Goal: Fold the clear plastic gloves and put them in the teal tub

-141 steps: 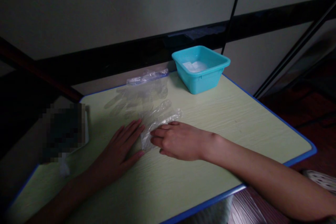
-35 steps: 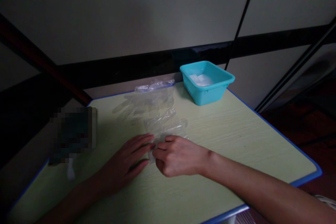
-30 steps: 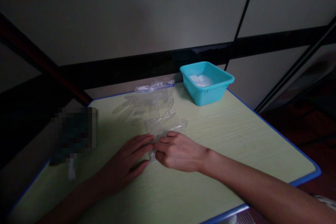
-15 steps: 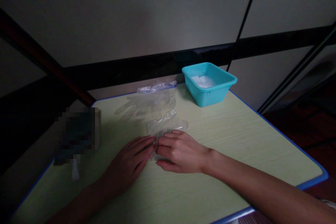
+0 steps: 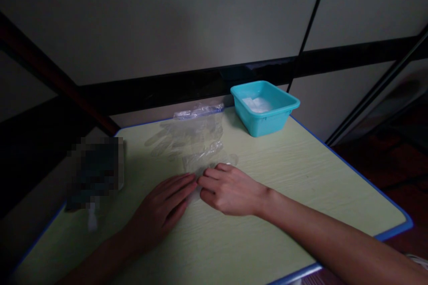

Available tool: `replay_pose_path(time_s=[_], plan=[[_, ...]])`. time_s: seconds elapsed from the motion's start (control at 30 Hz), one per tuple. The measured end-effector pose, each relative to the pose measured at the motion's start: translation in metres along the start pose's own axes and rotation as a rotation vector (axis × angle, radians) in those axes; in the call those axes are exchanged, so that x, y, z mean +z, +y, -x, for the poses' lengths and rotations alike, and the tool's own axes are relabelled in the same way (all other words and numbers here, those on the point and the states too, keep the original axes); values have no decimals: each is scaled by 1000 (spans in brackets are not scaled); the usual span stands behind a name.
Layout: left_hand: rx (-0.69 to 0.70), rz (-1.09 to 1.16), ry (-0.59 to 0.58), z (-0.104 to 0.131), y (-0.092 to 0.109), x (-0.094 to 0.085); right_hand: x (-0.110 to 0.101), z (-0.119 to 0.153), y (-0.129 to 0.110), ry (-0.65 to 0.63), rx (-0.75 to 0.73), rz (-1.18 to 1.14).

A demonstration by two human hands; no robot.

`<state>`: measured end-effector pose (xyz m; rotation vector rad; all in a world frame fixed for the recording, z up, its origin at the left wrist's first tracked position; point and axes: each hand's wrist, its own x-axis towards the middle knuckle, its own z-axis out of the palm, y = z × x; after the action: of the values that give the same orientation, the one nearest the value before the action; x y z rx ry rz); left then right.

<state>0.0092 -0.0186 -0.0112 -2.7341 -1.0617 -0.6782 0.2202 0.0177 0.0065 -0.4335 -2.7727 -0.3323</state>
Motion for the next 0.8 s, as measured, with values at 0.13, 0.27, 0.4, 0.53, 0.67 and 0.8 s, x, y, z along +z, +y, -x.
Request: replay_pose_path(time_s=[0.13, 0.27, 0.4, 0.53, 0.67, 0.8], plan=[[49, -41, 50, -2, 1, -2, 1, 0, 0, -7, 0, 2], [96, -70, 72, -4, 3, -4, 2, -1, 0, -5, -8, 7], [107, -45, 68, -5, 3, -5, 1, 1, 3, -25, -24, 1], [106, 50, 63, -2, 1, -4, -2, 5, 14, -75, -37, -31], [87, 181, 76, 1, 2, -8, -9, 11, 26, -73, -31, -160], [-104, 352, 35, 4, 6, -11, -15, 14, 29, -120, 53, -393]])
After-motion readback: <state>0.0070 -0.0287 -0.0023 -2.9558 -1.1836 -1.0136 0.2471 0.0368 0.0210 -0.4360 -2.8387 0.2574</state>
